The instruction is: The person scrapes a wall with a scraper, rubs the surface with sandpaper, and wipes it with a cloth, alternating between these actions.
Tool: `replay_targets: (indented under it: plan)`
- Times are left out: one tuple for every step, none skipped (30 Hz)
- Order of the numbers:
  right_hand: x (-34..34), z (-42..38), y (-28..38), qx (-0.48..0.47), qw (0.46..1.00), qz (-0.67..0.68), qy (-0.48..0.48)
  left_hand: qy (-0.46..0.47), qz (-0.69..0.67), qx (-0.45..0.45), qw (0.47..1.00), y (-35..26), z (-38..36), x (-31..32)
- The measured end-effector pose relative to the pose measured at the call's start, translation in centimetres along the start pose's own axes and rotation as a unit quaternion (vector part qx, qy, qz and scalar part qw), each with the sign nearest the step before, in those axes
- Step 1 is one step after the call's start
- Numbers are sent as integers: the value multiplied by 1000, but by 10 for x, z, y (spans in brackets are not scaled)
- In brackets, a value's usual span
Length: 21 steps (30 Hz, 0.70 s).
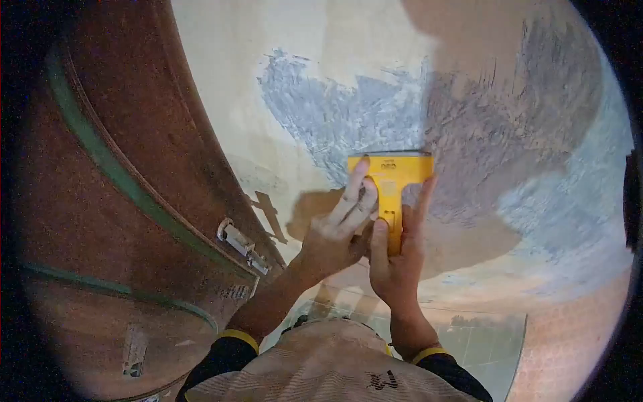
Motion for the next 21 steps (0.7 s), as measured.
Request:
replay_targets:
  plan:
    - [0,4,3,-21,999,-29,-17,9,19,12,1000,-1,2,0]
    - [0,8,5,-41,997,-58,-33,18,37,21,999,-2,3,1]
    - [-1,8,7,-57,993,-87,-50,19,36,19,999,-1,3,2]
    - [-1,9,10,-54,993,-88,-49,-26,10,13,1000,3,5,1]
    - [-1,8,18,-74,990,-111,-39,-69,-16,9,997,5,6,0]
    - [0,7,23,-95,986,-133,-32,-85,-23,6,996,3,5,-1]
    - [-2,2,22,-95,986,-134,-35,-85,-26,8,996,-1,2,-2]
    - [-6,-5,18,-87,987,-131,-30,-41,-19,-2,999,-6,-3,-1]
    - [-8,-6,16,-85,988,-129,-24,-3,-10,-9,1000,-6,-2,2]
    - [-7,1,16,-92,987,-130,-25,-9,-9,-5,1000,-3,1,2]
    - [-4,6,17,-113,981,-152,-31,-13,7,-5,1000,0,2,2]
    - [-2,7,18,-131,976,-172,-37,-13,23,-7,1000,0,0,2]
    - [-3,6,18,-127,976,-172,-36,-10,21,-9,1000,-2,0,2]
    - [-3,5,20,-132,976,-172,-34,-25,12,-10,1000,-4,1,0]
    - [-2,3,21,-137,975,-172,-32,-39,2,-11,999,-6,1,-2]
    - [-3,-1,19,-136,975,-172,-33,-38,2,-10,999,-7,-2,-1]
    - [-6,-2,14,-112,984,-133,-29,-25,-4,-9,1000,-6,-5,2]
    - [-8,0,13,-91,991,-95,-21,-14,-8,-8,1000,-5,-4,5]
    - [-5,5,15,-94,991,-96,-19,-17,-6,-8,1000,-3,-2,4]
    - [2,11,20,-106,989,-106,-17,-21,19,-25,999,-1,1,1]
    - [6,12,23,-117,986,-114,-18,-23,44,-42,998,-1,1,-2]
Point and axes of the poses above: each hand's wrist, its own z-axis towards the middle knuckle, its own x-axis out of the palm, y = z × x, the point moved 4 cm from there along z, towards the middle knuckle, and after that the axes turned 10 degrees about x, right-handed, at the moved point
